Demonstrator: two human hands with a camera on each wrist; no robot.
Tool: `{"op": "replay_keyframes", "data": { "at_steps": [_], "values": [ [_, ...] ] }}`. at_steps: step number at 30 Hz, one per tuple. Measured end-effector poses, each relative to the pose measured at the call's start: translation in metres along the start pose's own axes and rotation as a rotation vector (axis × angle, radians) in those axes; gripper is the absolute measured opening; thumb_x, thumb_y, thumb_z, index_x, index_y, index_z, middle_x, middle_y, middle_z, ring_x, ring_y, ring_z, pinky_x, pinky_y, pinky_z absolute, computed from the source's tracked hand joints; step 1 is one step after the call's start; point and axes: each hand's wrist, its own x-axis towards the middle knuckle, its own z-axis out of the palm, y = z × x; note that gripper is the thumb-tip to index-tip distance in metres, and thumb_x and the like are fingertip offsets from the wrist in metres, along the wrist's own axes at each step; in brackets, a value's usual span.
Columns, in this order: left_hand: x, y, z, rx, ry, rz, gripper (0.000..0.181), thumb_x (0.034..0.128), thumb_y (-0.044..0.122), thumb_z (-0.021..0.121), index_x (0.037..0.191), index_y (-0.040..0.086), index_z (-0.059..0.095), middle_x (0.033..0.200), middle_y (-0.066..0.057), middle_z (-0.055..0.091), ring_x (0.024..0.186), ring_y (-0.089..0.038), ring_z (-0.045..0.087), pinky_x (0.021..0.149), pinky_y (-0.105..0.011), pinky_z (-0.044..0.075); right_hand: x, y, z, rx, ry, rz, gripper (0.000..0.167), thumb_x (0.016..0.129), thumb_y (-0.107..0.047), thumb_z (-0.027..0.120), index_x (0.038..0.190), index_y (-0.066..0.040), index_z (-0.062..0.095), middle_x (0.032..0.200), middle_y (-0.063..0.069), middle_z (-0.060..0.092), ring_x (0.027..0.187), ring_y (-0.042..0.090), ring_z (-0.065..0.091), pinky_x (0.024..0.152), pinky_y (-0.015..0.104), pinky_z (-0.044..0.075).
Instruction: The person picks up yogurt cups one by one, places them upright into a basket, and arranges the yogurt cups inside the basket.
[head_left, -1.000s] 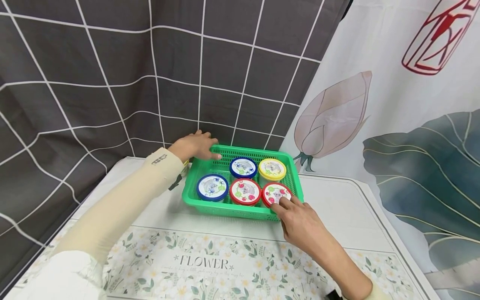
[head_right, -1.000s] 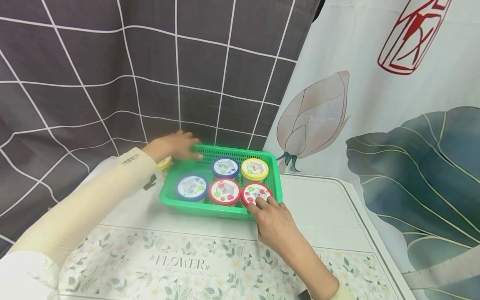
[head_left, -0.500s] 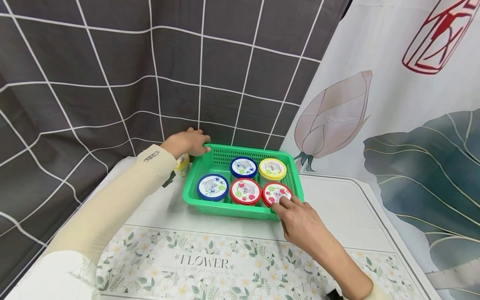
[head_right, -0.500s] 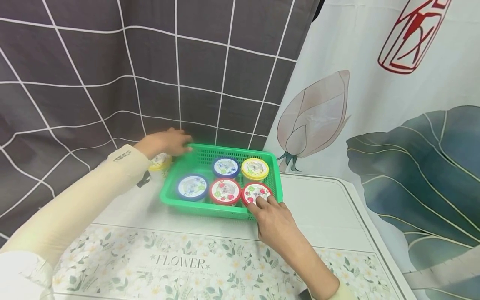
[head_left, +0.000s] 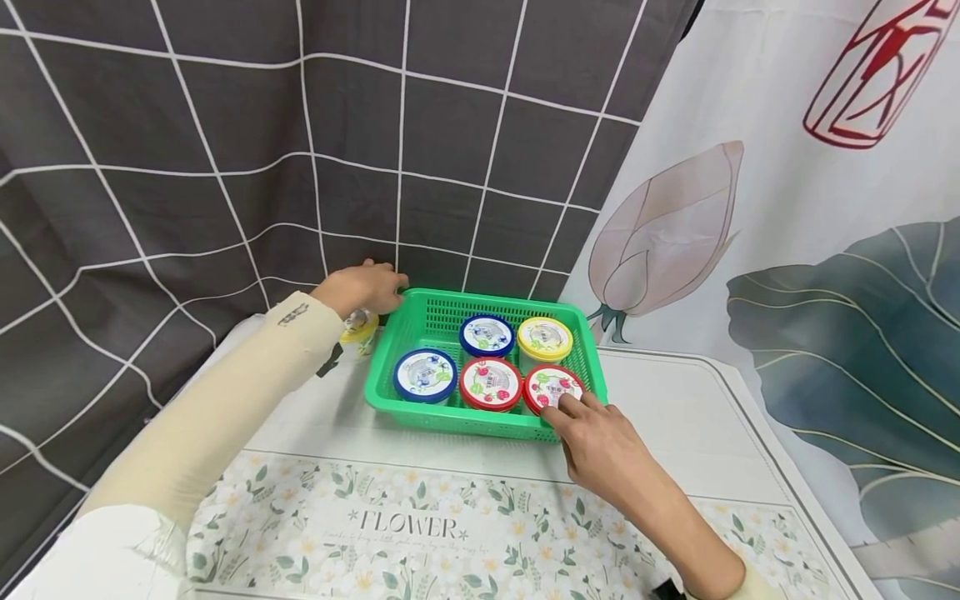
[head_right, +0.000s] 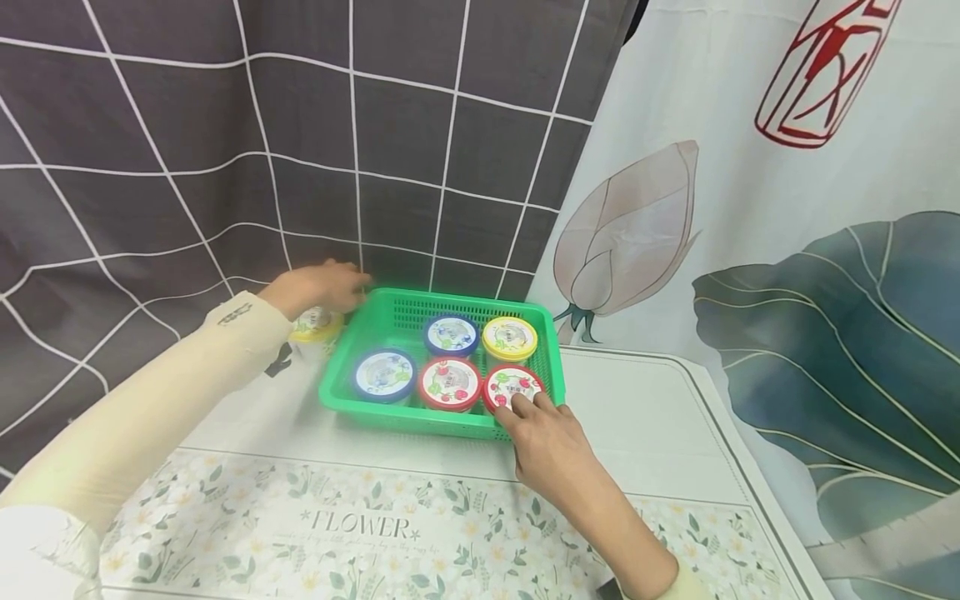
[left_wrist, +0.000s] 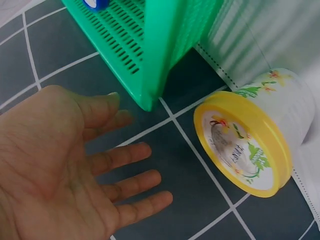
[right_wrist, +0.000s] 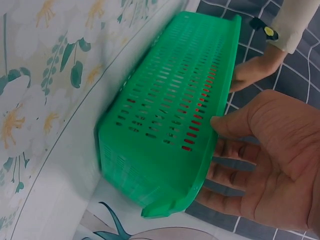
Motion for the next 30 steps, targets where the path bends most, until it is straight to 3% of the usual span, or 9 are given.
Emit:
{"op": "replay_keyframes", "data": {
  "at_steps": [1,3,9,13,19,30],
  "values": [
    [-0.005,0.002,-0.002,-0.005,-0.014,-0.007,0.059,0.117,0.035,0.047,0.17,0.011,0.049,0.175,-0.027,0.044,0.16,-0.055,0.04,0.136,-0.07,0.033,0.0,0.0,0.0,0.0,0.002,-0.001,0.023,0.097,-0.003,0.08,0.116,-0.015,0.077,0.103,0.006,0.073,0.097,0.028,0.064,0.074,0.05,0.067],
    [-0.03,0.016,-0.013,-0.03,-0.029,-0.038,0.058,0.1156,0.029,0.049,0.169,0.007,0.05,0.175,-0.029,0.044,0.161,-0.054,0.041,0.136,-0.07,0.033,0.0,0.0,0.001,-0.001,0.008,-0.004,0.025,0.096,-0.002,0.081,0.116,-0.015,0.077,0.103,0.006,0.073,0.098,0.028,0.065,0.075,0.05,0.067],
    [-0.018,0.003,-0.001,0.002,-0.047,-0.085,0.061,0.1124,0.031,0.057,0.17,0.01,0.05,0.175,-0.026,0.045,0.158,-0.053,0.044,0.134,-0.071,0.037,-0.001,0.001,0.002,-0.004,0.014,-0.01,0.028,0.094,-0.001,0.081,0.117,-0.015,0.076,0.106,0.007,0.074,0.101,0.029,0.066,0.077,0.052,0.068],
    [-0.03,0.005,-0.005,-0.028,-0.07,-0.091,0.062,0.1116,0.028,0.058,0.17,0.009,0.049,0.176,-0.028,0.043,0.159,-0.054,0.041,0.134,-0.071,0.035,-0.001,0.001,0.002,-0.005,0.012,-0.007,0.028,0.094,-0.001,0.081,0.118,-0.014,0.077,0.107,0.008,0.075,0.101,0.03,0.066,0.078,0.053,0.069],
    [-0.047,0.005,-0.009,-0.061,-0.101,-0.097,0.061,0.1136,0.031,0.059,0.169,0.007,0.05,0.174,-0.028,0.045,0.155,-0.052,0.044,0.13,-0.069,0.043,-0.002,0.002,0.002,-0.005,0.013,-0.011,0.028,0.094,-0.001,0.081,0.118,-0.015,0.077,0.107,0.007,0.075,0.103,0.03,0.067,0.078,0.053,0.069],
    [-0.05,-0.008,-0.002,-0.037,-0.125,-0.1,0.064,0.1092,0.035,0.062,0.168,0.012,0.052,0.169,-0.029,0.048,0.151,-0.054,0.048,0.127,-0.071,0.045,-0.001,0.001,0.0,0.007,-0.015,0.002,0.029,0.094,-0.002,0.082,0.119,-0.015,0.077,0.108,0.008,0.075,0.104,0.03,0.067,0.08,0.053,0.069]
  ]
}}
